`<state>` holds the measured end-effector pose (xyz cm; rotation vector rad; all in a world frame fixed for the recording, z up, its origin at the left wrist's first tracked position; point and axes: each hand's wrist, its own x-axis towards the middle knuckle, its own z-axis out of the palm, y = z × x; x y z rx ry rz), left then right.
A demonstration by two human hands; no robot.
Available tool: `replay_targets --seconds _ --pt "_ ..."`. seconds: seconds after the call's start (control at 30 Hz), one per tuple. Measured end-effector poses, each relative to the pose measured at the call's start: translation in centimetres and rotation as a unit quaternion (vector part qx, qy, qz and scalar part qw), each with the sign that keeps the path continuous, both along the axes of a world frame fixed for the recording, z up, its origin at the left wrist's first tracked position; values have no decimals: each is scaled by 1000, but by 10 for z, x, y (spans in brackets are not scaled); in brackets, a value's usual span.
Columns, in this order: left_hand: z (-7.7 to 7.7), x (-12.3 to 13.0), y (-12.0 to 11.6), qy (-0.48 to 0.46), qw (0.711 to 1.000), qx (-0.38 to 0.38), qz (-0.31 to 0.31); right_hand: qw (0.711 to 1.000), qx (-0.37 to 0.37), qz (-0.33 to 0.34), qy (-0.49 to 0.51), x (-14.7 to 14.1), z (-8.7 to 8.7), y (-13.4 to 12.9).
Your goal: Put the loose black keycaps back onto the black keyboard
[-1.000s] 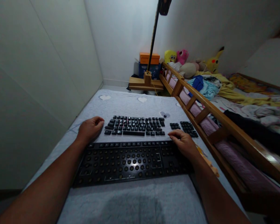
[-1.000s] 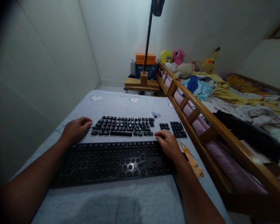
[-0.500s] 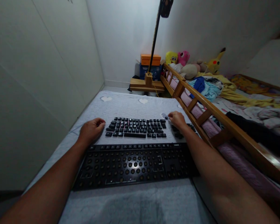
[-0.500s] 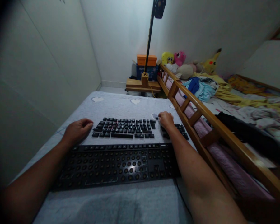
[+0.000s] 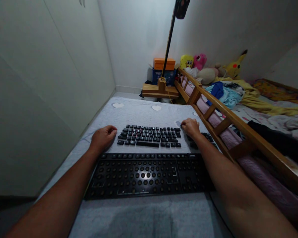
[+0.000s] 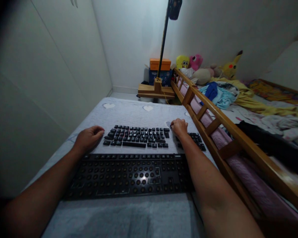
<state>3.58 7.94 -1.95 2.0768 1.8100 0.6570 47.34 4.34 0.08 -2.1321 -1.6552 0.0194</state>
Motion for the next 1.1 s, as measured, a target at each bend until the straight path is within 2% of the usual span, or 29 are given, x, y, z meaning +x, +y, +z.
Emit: replay_targets --seconds 0.1,0.17,0.27,0.37,0.43,0.53,0.63,0.77,1.1 --pt "0 0 0 2 1000 1 -1 998 21 18 59 -1 12 -10" --pt "0 0 1 3 1000 1 -3 994 31 35 96 -3 21 -25" --pt "-1 0 1 6 1000 3 -3 984 40 67 159 -9 34 -62" --pt "-1 -1 0 7 1000 4 1 954 19 117 277 -18 39 -103" --pt "0 0 -1 5 1000 4 0 953 4 125 278 -25 37 -127" --pt "2 0 -2 5 1000 3 -4 968 7 119 221 -32 29 -151" --pt "3 0 -2 8 1000 0 0 979 28 118 163 -36 19 -159" --pt "0 -2 0 0 1000 2 -1 985 19 143 97 -39 10 -159" --pt "-2 -3 1 -2 1000 3 -6 984 -9 173 33 -39 5 -161"
